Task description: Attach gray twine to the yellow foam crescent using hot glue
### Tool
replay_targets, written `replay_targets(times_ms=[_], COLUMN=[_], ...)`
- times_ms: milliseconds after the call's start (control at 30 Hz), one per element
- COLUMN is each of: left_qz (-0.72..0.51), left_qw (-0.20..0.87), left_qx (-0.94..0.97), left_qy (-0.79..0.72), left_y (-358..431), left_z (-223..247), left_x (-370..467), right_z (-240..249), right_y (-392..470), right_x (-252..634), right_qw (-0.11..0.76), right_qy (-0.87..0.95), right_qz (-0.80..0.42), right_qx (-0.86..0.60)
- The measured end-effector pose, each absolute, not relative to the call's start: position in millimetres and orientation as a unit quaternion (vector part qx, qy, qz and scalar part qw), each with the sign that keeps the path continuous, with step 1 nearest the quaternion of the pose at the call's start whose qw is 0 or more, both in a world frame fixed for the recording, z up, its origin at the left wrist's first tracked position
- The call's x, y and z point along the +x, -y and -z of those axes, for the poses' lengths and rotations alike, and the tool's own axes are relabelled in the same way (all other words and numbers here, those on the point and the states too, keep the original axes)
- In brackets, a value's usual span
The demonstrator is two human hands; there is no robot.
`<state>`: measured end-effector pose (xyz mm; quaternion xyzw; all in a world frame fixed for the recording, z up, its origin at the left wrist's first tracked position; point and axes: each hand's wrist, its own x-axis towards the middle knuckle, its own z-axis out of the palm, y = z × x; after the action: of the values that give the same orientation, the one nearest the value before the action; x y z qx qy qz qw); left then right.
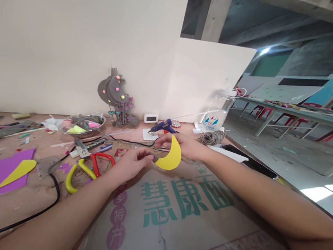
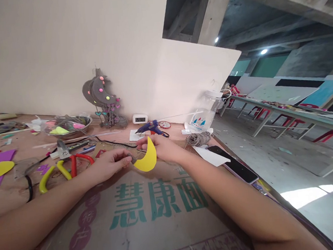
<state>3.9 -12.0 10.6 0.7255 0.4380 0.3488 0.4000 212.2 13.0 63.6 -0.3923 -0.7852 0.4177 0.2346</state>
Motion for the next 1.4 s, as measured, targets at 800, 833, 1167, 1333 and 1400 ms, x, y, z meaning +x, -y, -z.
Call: replay_targets(times_ms=[800,833,1167,1333,1400], left_qz=[-0.364,-0.367,-0.428,-0.425,-0.413], left_qw=[0.412,0.409,0.416,0.419,0.409], left_qx=[0.691,0.693,0.661,0.65,0.658], left_qy=[-0.47,-0.467,-0.455,-0.471,-0.479], left_y=[15,14,10,10,10], left_z=[-15,-14,-12,-13,-13], left_x=[4,4,4,5,6], right_z=[-8,-9,-15,-15,-15], right_y=[-5,-5,-8,-2,-1], right_x=[193,193,197,193,193], right_qw=[0.307,0.316,0.31,0.332,0.33], right_qy=[0.747,0.749,0.781,0.773,0.779], right_qz=[-0.419,-0.409,-0.304,-0.31,-0.3], right_qx=[-0.416,-0.414,-0.449,-0.443,-0.441])
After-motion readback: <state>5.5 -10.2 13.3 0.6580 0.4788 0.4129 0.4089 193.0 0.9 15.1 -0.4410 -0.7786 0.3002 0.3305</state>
